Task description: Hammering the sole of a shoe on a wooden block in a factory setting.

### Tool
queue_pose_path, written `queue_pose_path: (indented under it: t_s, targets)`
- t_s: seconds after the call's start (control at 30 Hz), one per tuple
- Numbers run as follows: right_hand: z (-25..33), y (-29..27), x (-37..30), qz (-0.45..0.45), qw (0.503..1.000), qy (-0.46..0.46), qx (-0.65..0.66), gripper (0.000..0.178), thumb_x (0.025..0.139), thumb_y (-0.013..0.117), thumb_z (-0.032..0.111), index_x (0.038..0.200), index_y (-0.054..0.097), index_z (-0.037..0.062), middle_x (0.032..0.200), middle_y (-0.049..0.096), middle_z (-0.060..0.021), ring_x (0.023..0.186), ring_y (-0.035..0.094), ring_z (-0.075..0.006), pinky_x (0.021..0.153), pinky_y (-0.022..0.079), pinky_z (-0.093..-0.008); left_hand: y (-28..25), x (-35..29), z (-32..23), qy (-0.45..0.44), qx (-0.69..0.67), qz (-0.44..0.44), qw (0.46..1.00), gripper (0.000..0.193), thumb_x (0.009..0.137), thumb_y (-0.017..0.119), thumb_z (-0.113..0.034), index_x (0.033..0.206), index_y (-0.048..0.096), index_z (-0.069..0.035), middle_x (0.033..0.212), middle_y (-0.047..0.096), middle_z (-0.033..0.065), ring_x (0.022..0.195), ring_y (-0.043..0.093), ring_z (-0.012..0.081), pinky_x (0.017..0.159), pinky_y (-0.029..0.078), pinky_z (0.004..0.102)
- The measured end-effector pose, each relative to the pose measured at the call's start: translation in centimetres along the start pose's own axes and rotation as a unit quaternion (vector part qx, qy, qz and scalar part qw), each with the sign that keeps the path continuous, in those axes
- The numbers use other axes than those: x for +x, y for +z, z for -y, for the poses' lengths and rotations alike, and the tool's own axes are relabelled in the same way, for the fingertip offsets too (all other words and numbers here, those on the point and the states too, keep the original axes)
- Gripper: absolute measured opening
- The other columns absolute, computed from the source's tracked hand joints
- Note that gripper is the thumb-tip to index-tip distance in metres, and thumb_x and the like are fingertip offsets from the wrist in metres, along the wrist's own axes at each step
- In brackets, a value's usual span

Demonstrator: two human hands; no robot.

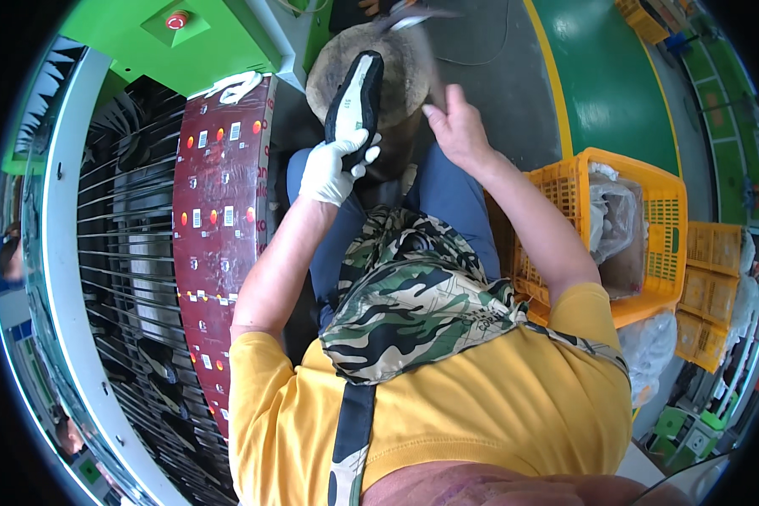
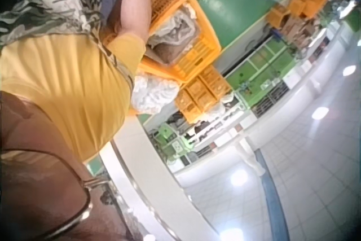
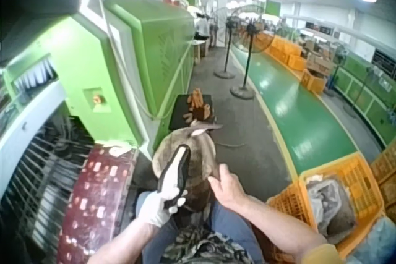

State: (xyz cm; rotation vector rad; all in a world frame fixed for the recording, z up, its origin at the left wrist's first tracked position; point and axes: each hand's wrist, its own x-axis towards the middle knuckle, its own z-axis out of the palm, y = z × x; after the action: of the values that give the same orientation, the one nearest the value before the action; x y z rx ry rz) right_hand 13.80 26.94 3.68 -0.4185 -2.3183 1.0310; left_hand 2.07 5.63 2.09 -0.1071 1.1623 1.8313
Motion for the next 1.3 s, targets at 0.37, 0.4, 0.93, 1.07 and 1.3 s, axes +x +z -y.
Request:
queue_pose_path:
  t_s: [0.37,0.4,0.93,1.07,1.3]
  targets:
    - [-1.1,-0.1,-0.7,0.104,0.993,0.024,-0.045,0.033,0.098,0.069,0.024,0.111,0.053,-0.0015,0.074,0.061,-0.0204,0.065,0.062,-0.0371,0.061,0.049,-0.0430,-0.2,0.2,0.0,0.014,0.007,-0.011,1.000,0.037,0.095,0.064,-0.007,0.129,0.059,0.004,0.116,0.072,0.0225,0.078,0.069,0.0222,0.049,0.043,0.0230]
    - [0.2,-0.8,0.1,0.142,0.988,0.034,-0.041,0.033,0.099,0.069,0.024,0.111,0.052,-0.0020,0.072,0.061,-0.0200,0.064,0.063,-0.0357,0.060,0.049,-0.0427,-0.5,0.4,-0.1,0.022,0.018,-0.013,1.000,0.037,0.095,0.064,-0.007,0.129,0.059,0.004,0.116,0.072,0.0224,0.078,0.069,0.0221,0.049,0.043,0.0230]
    - [-4.6,3.0,-0.7,0.141,0.983,0.061,-0.096,0.034,0.096,0.068,0.024,0.117,0.054,0.0017,0.084,0.067,-0.0299,0.083,0.068,-0.0499,0.072,0.052,-0.0540,-1.4,0.8,0.6,0.052,-0.006,-0.003,0.999,0.024,0.087,0.077,-0.010,0.107,0.071,0.003,0.092,0.075,0.0113,0.073,0.075,0.0211,0.050,0.043,0.0260]
    - [-4.1,4.8,-0.1,0.184,0.937,0.286,0.083,0.020,0.099,0.064,0.019,0.107,0.051,0.0053,0.071,0.060,-0.0108,0.047,0.058,-0.0216,0.040,0.044,-0.0379,-3.3,-0.8,0.4,0.036,-0.096,-0.021,0.995,0.024,0.090,0.078,-0.013,0.107,0.071,0.001,0.092,0.075,0.0122,0.075,0.075,0.0227,0.047,0.042,0.0254]
    - [-6.9,7.3,2.2,0.184,0.910,0.353,0.119,0.026,0.097,0.067,0.017,0.112,0.049,0.0048,0.070,0.053,-0.0037,0.042,0.050,-0.0131,0.034,0.037,-0.0312,-4.8,-10.4,-1.8,0.064,-0.108,0.043,0.991,0.045,0.093,0.074,-0.018,0.134,0.059,-0.006,0.104,0.075,0.0181,0.078,0.077,0.0240,0.046,0.044,0.0206]
